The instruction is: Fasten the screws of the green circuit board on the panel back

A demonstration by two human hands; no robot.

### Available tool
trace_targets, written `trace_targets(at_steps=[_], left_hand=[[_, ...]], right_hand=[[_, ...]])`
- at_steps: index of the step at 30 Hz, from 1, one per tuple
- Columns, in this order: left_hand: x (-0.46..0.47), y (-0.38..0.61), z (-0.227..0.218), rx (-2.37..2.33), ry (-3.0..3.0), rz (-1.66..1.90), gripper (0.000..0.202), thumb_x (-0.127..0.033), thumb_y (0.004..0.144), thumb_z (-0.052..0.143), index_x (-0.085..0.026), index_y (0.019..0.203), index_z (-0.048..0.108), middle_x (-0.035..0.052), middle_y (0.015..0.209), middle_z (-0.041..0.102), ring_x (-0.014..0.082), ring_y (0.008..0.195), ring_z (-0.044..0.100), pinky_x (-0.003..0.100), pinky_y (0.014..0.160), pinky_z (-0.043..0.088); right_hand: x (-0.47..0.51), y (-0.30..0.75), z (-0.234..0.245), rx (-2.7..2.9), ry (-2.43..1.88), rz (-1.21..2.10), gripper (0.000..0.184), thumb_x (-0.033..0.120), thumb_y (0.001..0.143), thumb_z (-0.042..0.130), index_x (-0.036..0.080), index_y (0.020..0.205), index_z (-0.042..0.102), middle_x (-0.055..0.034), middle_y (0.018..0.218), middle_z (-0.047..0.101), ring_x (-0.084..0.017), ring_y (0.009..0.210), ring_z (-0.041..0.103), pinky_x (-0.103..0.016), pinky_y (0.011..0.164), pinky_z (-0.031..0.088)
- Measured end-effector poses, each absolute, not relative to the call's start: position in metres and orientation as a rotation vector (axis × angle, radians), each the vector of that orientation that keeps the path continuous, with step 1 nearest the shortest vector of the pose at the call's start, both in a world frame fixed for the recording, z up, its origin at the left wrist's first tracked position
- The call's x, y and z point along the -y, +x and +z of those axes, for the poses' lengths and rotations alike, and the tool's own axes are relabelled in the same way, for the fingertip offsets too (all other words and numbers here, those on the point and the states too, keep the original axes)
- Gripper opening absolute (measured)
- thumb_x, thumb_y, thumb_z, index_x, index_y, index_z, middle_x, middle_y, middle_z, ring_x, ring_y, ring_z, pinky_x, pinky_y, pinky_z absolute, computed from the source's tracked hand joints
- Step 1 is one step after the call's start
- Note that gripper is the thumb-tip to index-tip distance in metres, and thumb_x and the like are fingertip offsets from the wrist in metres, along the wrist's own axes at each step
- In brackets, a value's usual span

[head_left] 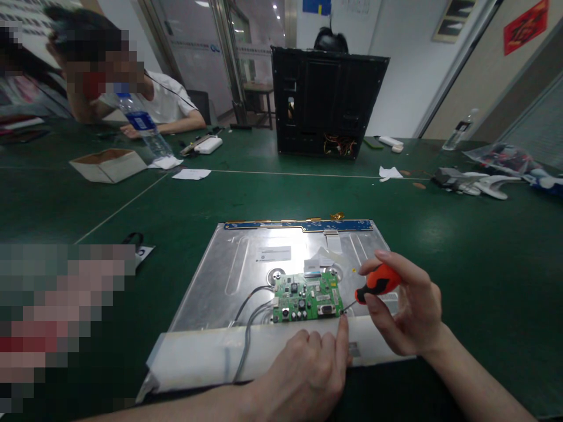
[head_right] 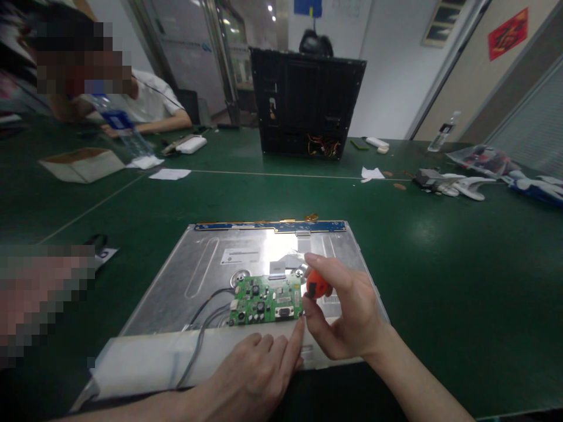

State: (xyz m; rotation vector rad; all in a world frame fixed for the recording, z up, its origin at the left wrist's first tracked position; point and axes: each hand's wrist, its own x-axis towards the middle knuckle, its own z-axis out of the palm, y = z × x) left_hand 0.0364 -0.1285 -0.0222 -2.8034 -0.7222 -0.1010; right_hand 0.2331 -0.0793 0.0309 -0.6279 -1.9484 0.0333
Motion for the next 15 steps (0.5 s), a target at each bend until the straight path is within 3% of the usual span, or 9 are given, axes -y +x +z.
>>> trace_targets(at_steps=[3, 12, 15], left_hand=[[0.1282, 0.0365, -0.0211, 0.727, -2.796, -0.103, 0.055, -0.020, 0.099, 0.049, 0.011, 0.143, 0.040, 0.0065, 0.076, 0.064, 0.0194, 0.055, 0.061, 0.032, 0.049, 0.046], [0.1277, 0.0360, -0.0190, 0.724, -2.804, -0.103, 0.052, -0.020, 0.101, 0.047, 0.010, 0.142, 0.041, 0.0070, 0.076, 0.064, 0.0193, 0.056, 0.062, 0.032, 0.048, 0.046], [0.1281, 0.0362, -0.0202, 0.722, -2.790, -0.128, 0.050, -0.021, 0.103, 0.043, 0.010, 0.142, 0.042, 0.0065, 0.075, 0.064, 0.0194, 0.055, 0.062, 0.032, 0.048, 0.046]], right_hand=[[0.0798, 0.2346, 0.0280, 1.934, -0.639, 0.038, 0.069, 0.007, 0.084, 0.057, 0.014, 0.150, 0.040, -0.0089, 0.102, 0.066, -0.019, 0.076, 0.069, -0.031, 0.056, 0.059], [0.0781, 0.2300, 0.0313, 1.922, -0.676, -0.134, 0.074, 0.009, 0.086, 0.064, 0.020, 0.153, 0.035, 0.0011, 0.081, 0.063, -0.015, 0.055, 0.060, -0.027, 0.042, 0.050], [0.0781, 0.2304, 0.0315, 1.938, -0.666, -0.121, 0.072, 0.010, 0.087, 0.064, 0.019, 0.152, 0.035, 0.0003, 0.084, 0.063, -0.015, 0.056, 0.059, -0.028, 0.042, 0.048]])
